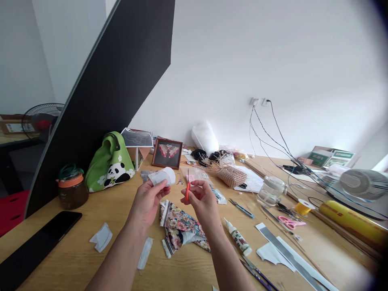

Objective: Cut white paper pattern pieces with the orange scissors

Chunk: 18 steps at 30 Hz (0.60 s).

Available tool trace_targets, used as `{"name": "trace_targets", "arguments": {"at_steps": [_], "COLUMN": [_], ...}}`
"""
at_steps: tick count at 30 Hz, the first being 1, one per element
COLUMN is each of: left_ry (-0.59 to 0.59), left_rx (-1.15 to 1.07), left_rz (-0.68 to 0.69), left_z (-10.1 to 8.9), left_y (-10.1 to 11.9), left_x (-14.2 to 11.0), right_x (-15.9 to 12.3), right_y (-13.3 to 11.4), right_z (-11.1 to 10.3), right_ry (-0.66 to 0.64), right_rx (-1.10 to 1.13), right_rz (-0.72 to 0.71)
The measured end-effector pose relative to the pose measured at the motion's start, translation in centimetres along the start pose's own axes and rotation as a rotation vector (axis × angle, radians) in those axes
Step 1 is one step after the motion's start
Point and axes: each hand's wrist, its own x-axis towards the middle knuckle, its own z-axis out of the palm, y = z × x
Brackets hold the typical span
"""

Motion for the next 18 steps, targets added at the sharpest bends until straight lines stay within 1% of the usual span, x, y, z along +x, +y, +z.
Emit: {"name": "trace_targets", "arguments": {"at_steps": [5, 7, 10, 14, 16, 18], "left_ry": [-0.054, -0.075, -0.069, -0.044, -0.06, -0.103], "left_rx": [-0.041, -0.052, -0.063, -0.09, -0.098, -0.104], "left_rz": [0.144, 0.165, 0.136, 0.1, 0.096, 0.089], "left_z": [0.7, 0.9, 0.9, 0.7, 0.7, 0.7], "left_y": [1.9, 2.4, 2.6, 2.2, 2.0, 1.9], "left_x": [-1.6, -2.0, -2.0, -1.5, -1.5, -1.5], "right_x": [-0.5, -0.7, -1.1, -1.3, -1.3, -1.2], "right_y": [-0.5, -1.1, -1.6, -1.5, -1.3, -1.0], "right_z": [0.3, 0.3, 0.5, 0.8, 1.0, 1.1], "right_ry": [-0.093, -0.133, -0.165, -0.189, -0.185, -0.166], "right_rx": [0.011, 0.012, 0.02, 0.053, 0.087, 0.125], "right_rz": [0.119, 0.163, 0.203, 0.219, 0.229, 0.247]}}
